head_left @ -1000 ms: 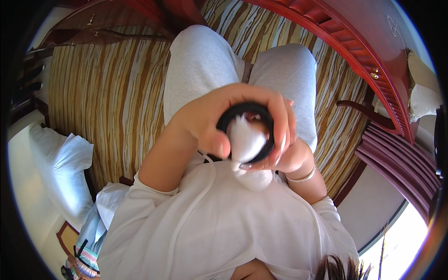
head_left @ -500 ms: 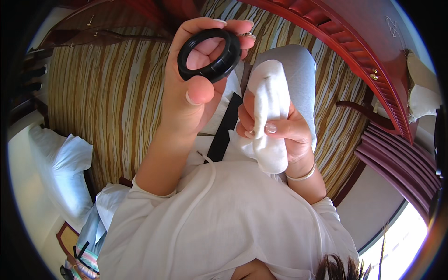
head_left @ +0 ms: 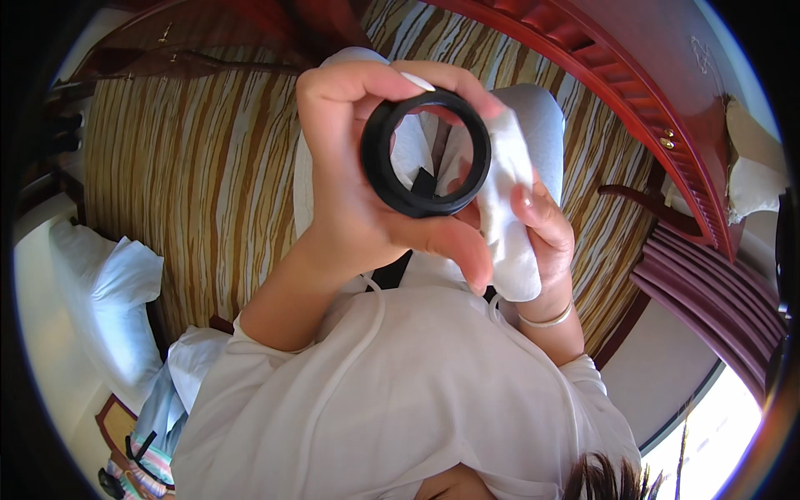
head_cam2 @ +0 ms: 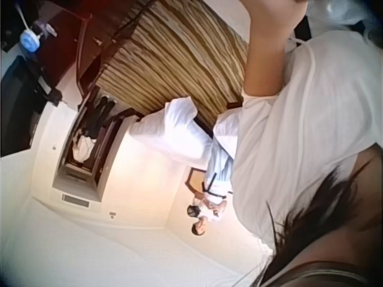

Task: The person sits on the floor and wipes a black lamp ring and the lamp base with a white cloth. They rotate the ring to clean all sides, then wipe the lamp's socket and body before placing the ring on the table.

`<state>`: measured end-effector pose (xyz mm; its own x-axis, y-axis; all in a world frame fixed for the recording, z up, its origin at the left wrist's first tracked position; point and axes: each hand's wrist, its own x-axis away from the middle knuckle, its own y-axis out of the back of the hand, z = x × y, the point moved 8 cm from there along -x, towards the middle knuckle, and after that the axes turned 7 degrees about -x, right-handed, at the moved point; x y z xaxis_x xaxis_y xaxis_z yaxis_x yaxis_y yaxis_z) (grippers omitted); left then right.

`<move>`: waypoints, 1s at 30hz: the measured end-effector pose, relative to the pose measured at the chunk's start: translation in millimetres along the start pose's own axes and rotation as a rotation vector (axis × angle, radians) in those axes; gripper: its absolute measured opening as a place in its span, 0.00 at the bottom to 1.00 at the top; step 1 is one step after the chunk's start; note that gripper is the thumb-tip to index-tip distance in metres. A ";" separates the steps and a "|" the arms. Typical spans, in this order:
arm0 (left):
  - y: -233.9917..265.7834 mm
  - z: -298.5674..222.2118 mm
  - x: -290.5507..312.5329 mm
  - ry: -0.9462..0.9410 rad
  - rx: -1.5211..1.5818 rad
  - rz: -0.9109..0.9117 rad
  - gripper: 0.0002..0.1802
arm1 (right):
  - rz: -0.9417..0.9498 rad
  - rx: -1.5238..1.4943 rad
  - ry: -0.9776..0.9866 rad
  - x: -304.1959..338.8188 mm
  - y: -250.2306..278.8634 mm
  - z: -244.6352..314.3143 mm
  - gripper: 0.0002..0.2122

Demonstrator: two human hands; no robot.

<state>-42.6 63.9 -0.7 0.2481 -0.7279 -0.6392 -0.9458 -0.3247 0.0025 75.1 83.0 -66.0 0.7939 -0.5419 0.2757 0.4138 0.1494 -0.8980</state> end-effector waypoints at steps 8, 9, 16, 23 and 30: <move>-4.4 -17.0 -5.5 -0.228 -0.133 0.131 0.61 | 0.142 1.082 0.727 32.2 -42.1 60.2 0.07; -6.6 -20.0 -7.7 -0.267 -0.148 0.157 0.63 | 0.157 1.174 0.780 35.1 -49.2 61.7 0.06; -13.1 -16.1 -5.9 -0.151 -0.038 0.172 0.62 | 0.271 1.572 1.071 40.7 -72.7 59.7 0.09; -11.3 -9.9 3.7 0.083 -0.097 0.184 0.53 | 0.173 1.767 1.064 33.9 -71.0 54.0 0.18; -8.6 -17.8 -0.4 -0.064 -0.144 0.178 0.47 | 0.276 1.618 1.064 35.7 -62.0 32.6 0.20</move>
<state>-30.8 56.3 13.2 0.0618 -0.7434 -0.6660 -0.9329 -0.2802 0.2262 92.3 81.3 10.7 0.6064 -0.4786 -0.6350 0.7890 0.4616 0.4055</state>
